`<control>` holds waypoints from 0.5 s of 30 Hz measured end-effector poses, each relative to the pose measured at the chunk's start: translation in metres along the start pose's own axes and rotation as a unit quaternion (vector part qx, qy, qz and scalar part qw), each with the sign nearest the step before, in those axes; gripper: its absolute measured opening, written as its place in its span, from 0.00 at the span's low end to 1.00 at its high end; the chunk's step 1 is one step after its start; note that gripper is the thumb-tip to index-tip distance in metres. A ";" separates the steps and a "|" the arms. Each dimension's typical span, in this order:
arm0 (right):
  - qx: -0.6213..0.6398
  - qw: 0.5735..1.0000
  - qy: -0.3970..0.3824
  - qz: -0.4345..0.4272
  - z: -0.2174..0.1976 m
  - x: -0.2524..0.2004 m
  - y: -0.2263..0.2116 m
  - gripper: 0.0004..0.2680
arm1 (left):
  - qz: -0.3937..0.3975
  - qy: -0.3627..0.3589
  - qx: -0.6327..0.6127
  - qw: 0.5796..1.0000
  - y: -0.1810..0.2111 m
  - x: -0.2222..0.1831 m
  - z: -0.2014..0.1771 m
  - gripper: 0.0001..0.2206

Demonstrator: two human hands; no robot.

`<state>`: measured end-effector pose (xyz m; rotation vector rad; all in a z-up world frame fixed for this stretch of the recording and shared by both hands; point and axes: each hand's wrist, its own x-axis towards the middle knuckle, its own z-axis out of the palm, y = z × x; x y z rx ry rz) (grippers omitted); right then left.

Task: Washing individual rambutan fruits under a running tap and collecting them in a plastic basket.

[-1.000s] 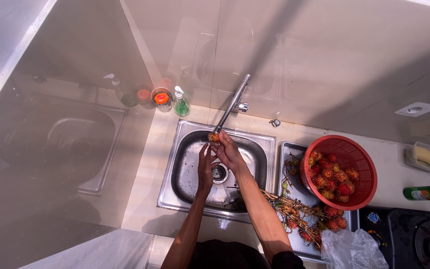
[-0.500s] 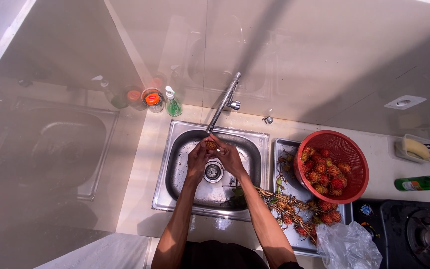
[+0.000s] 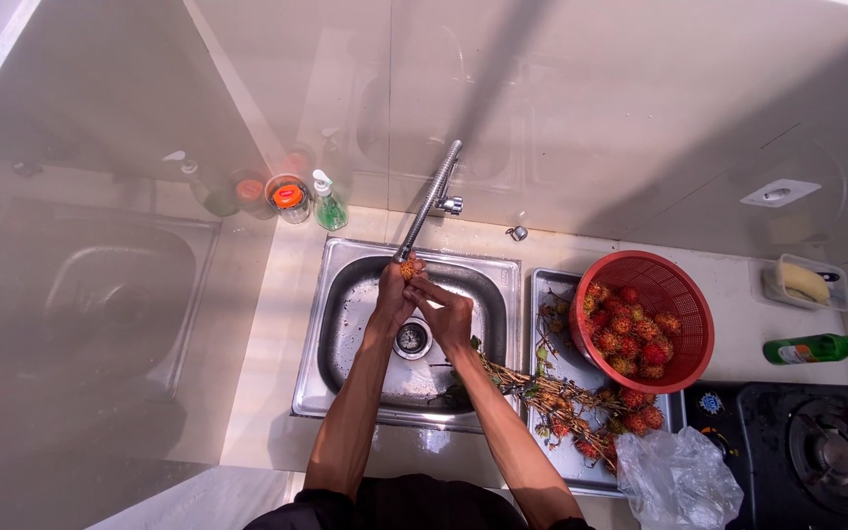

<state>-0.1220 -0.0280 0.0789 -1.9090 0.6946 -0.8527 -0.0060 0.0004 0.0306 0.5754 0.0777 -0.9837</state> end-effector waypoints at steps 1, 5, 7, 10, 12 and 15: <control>0.010 1.000 0.020 -0.014 -0.001 0.000 -0.007 0.09 | 0.014 -0.005 -0.004 1.000 -0.001 0.005 0.000 0.05; 0.101 0.988 0.092 0.072 -0.006 0.002 -0.016 0.06 | 0.063 -0.046 -0.001 0.997 -0.015 0.016 -0.016 0.04; 0.158 0.979 0.084 0.097 -0.002 0.002 -0.004 0.06 | 0.065 -0.055 -0.008 0.996 -0.016 0.015 -0.017 0.04; 0.221 0.964 0.077 0.126 0.003 0.003 0.009 0.07 | 0.030 -0.054 -0.027 0.998 -0.030 0.048 -0.059 0.05; 0.228 0.961 0.079 0.132 0.006 0.004 0.015 0.08 | -0.007 -0.043 -0.037 0.998 -0.030 0.060 -0.078 0.05; 0.235 0.961 0.061 0.132 0.008 0.006 0.019 0.06 | -0.076 -0.096 0.023 0.992 -0.013 0.044 -0.059 0.09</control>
